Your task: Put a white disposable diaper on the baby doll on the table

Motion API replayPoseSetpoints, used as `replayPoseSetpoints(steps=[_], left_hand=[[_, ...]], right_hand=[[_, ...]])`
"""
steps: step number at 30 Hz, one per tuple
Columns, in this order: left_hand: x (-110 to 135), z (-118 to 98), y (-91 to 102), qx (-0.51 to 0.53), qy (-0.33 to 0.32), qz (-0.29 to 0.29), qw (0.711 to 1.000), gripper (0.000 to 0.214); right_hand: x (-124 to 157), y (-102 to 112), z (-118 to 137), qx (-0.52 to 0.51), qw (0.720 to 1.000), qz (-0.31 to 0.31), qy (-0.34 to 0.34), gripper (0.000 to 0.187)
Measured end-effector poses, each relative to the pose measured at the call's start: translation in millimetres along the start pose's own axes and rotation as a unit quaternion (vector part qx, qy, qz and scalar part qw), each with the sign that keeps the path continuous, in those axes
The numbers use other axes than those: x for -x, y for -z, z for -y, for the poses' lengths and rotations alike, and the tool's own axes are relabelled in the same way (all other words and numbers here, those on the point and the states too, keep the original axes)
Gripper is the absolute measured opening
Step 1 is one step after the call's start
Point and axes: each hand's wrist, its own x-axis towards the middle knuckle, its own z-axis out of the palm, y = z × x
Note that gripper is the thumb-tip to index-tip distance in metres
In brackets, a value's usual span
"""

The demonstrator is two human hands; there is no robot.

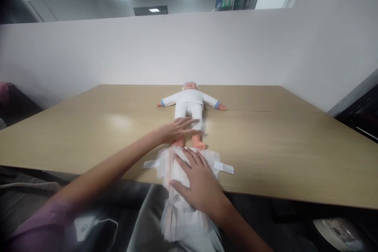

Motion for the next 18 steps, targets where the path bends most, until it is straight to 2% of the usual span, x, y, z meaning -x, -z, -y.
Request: replayPoseSetpoints(steps=[1,3,5,7,9,12,15,18], left_hand=[[-6,2,-1.5,0.008,-0.034,-0.006,0.999,0.103],[-14,4,-4.2,0.037,-0.075,-0.023,0.996,0.080],[-19,7,-5.8,0.080,-0.085,-0.048,0.992,0.052],[-23,9,-4.2,0.126,-0.083,-0.071,0.986,0.037],[-27,13,3.0,0.174,-0.078,-0.089,0.978,0.036],[-31,26,26.1,0.270,-0.060,-0.117,0.954,0.038],[-36,46,56.9,0.371,-0.002,-0.152,0.916,0.036],[-39,64,82.7,0.429,0.048,-0.177,0.884,0.039]], right_hand=[[0,0,0,-0.004,1.000,0.005,0.002,0.070],[-1,2,-1,-0.010,1.000,0.017,0.004,0.071],[-2,4,-2,-0.018,0.999,0.030,0.004,0.073],[-3,6,-5,-0.027,0.999,0.046,0.001,0.074],[-4,9,-9,-0.039,0.996,0.074,0.004,0.071],[-12,13,-19,-0.050,0.992,0.114,0.012,0.066],[-28,15,-32,-0.055,0.991,0.122,0.027,0.066],[-55,14,-47,-0.045,0.991,0.124,0.024,0.066]])
